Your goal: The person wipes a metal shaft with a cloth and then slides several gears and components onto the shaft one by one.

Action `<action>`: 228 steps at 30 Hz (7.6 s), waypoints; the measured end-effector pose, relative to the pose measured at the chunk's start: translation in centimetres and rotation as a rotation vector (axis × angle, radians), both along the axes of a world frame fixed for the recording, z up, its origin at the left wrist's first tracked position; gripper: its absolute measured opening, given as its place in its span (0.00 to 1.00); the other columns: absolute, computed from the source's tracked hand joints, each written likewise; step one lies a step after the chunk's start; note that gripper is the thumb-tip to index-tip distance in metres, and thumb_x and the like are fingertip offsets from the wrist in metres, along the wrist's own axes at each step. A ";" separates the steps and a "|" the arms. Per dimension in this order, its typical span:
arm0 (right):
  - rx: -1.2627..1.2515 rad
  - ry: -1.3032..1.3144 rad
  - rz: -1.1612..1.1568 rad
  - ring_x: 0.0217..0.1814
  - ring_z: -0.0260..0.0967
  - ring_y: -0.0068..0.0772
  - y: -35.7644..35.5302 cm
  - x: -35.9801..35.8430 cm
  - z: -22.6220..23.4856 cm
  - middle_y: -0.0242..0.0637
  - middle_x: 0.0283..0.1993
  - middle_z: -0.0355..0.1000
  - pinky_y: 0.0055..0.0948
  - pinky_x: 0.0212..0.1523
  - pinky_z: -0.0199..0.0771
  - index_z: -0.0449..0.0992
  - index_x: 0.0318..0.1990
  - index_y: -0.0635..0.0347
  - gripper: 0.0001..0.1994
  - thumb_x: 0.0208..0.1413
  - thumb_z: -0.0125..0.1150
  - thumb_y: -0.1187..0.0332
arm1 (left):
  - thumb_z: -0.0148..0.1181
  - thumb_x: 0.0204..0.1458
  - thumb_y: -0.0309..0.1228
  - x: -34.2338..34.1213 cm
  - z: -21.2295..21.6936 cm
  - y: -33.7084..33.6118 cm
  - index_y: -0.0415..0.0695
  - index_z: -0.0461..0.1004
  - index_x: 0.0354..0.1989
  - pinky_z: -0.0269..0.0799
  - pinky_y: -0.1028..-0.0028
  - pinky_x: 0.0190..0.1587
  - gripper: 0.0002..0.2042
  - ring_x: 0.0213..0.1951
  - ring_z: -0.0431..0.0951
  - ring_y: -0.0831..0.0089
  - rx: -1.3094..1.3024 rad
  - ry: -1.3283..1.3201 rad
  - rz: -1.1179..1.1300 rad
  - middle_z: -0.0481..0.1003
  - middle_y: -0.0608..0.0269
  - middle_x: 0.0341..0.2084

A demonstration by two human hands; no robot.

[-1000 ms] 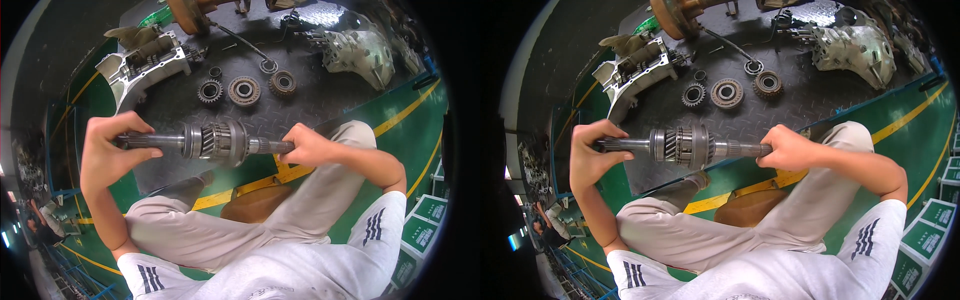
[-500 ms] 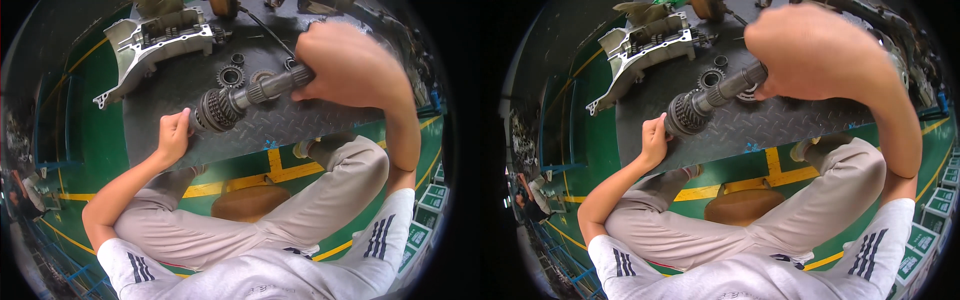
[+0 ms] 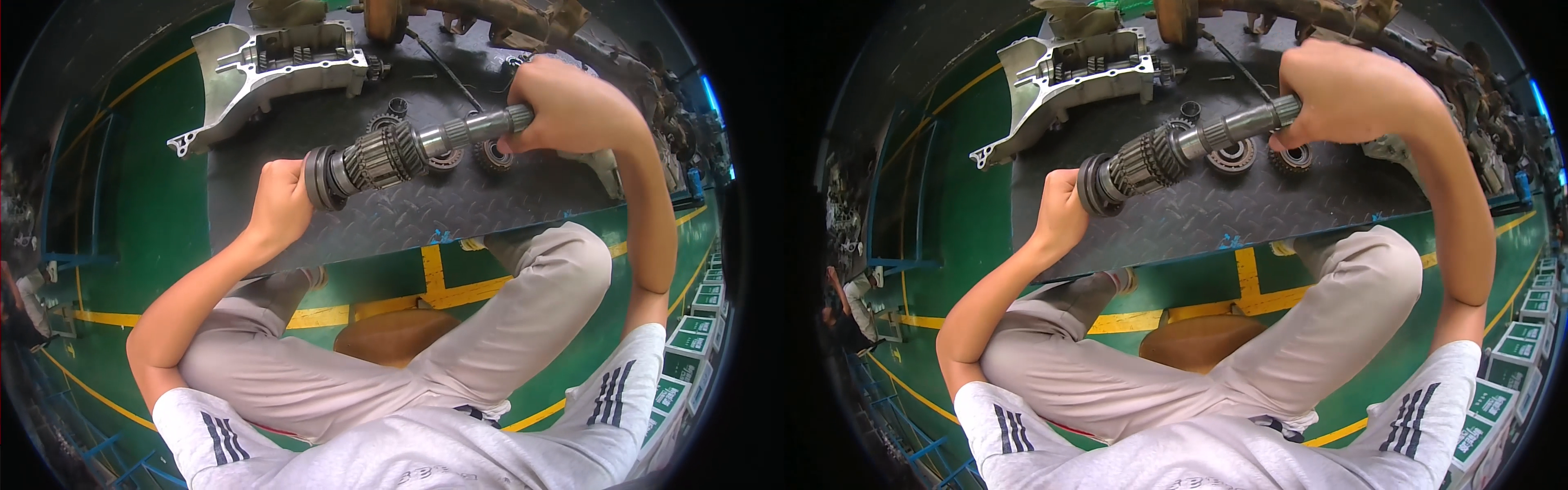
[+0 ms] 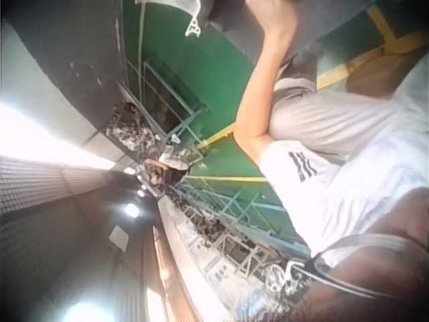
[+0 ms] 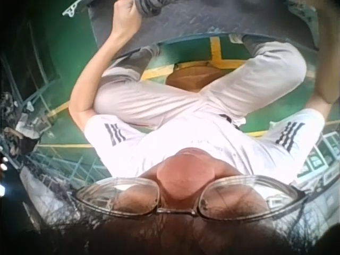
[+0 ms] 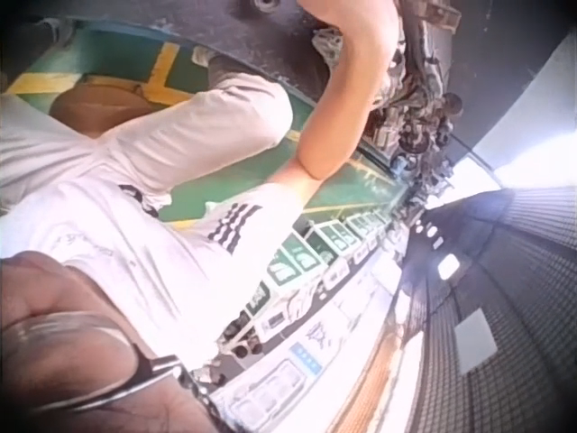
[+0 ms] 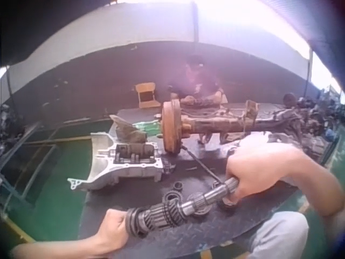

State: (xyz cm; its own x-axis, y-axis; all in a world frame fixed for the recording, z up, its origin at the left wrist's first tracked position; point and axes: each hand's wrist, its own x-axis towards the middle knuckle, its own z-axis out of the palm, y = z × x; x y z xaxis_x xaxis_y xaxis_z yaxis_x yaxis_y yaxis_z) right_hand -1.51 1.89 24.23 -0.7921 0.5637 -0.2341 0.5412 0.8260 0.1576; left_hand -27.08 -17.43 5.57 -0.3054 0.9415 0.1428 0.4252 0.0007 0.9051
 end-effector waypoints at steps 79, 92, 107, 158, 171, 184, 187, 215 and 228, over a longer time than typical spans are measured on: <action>-0.718 0.120 -0.180 0.25 0.73 0.53 0.2 1.8 -16.1 0.51 0.20 0.73 0.45 0.34 0.75 0.84 0.32 0.68 0.24 0.53 0.73 0.50 | 0.79 0.34 0.33 -2.2 -1.7 2.4 0.41 0.73 0.57 0.79 0.62 0.52 0.36 0.49 0.81 0.50 0.053 0.600 -0.438 0.78 0.50 0.50; -0.678 0.120 -0.162 0.26 0.74 0.53 0.2 2.3 -16.1 0.51 0.20 0.73 0.44 0.34 0.75 0.84 0.32 0.69 0.24 0.52 0.74 0.50 | 0.80 0.32 0.34 -1.9 -1.2 2.5 0.42 0.73 0.58 0.81 0.63 0.49 0.39 0.44 0.83 0.50 -0.027 0.532 -0.477 0.80 0.49 0.47; -0.717 0.102 -0.207 0.28 0.77 0.52 -1.0 2.1 -15.4 0.52 0.20 0.74 0.44 0.36 0.78 0.82 0.32 0.72 0.25 0.53 0.75 0.51 | 0.77 0.33 0.33 -2.6 -1.5 2.9 0.40 0.73 0.58 0.77 0.65 0.55 0.37 0.49 0.83 0.55 -0.034 0.440 -0.524 0.80 0.51 0.47; -1.139 0.679 -0.112 0.21 0.58 0.23 -1.2 4.8 -17.3 0.33 0.17 0.64 0.32 0.26 0.62 0.76 0.24 0.72 0.14 0.49 0.66 0.66 | 0.84 0.26 0.47 5.5 21.5 4.9 0.42 0.72 0.59 0.78 0.59 0.46 0.46 0.41 0.81 0.43 -0.336 1.257 -0.564 0.82 0.47 0.38; -1.133 0.742 -0.183 0.20 0.54 0.19 0.3 6.3 -17.9 0.28 0.16 0.58 0.31 0.24 0.55 0.71 0.22 0.70 0.15 0.50 0.66 0.67 | 0.79 0.31 0.39 1.3 18.8 4.2 0.43 0.75 0.55 0.77 0.62 0.46 0.36 0.37 0.82 0.46 -0.289 1.035 -0.445 0.81 0.50 0.35; -1.204 0.847 -0.318 0.22 0.53 0.16 -0.2 7.4 -16.8 0.23 0.18 0.57 0.28 0.25 0.52 0.69 0.19 0.64 0.16 0.53 0.67 0.67 | 0.75 0.42 0.54 -1.9 8.9 6.3 0.42 0.77 0.53 0.80 0.56 0.47 0.34 0.42 0.83 0.47 -0.769 1.250 -0.482 0.82 0.46 0.37; -1.149 0.853 -0.256 0.22 0.53 0.16 -0.1 7.6 -16.9 0.23 0.18 0.57 0.28 0.25 0.52 0.68 0.19 0.64 0.16 0.53 0.67 0.67 | 0.77 0.42 0.49 -3.5 7.8 5.5 0.41 0.74 0.56 0.78 0.60 0.48 0.35 0.41 0.82 0.49 -0.628 0.981 -0.405 0.81 0.46 0.36; -1.217 0.915 -0.397 0.17 0.53 0.13 -0.6 8.3 -14.9 0.22 0.17 0.60 0.23 0.19 0.48 0.68 0.21 0.57 0.15 0.54 0.68 0.68 | 0.67 0.52 0.29 -5.9 -1.2 0.8 0.46 0.62 0.69 0.71 0.58 0.61 0.34 0.53 0.77 0.62 0.070 -0.677 0.003 0.73 0.58 0.56; -1.171 0.858 -0.356 0.23 0.52 0.14 -0.9 8.3 -15.0 0.21 0.19 0.57 0.27 0.25 0.49 0.67 0.19 0.61 0.17 0.54 0.68 0.66 | 0.76 0.45 0.25 -6.4 -1.1 -0.5 0.39 0.70 0.61 0.66 0.68 0.66 0.32 0.59 0.75 0.68 0.115 -0.426 0.021 0.74 0.57 0.59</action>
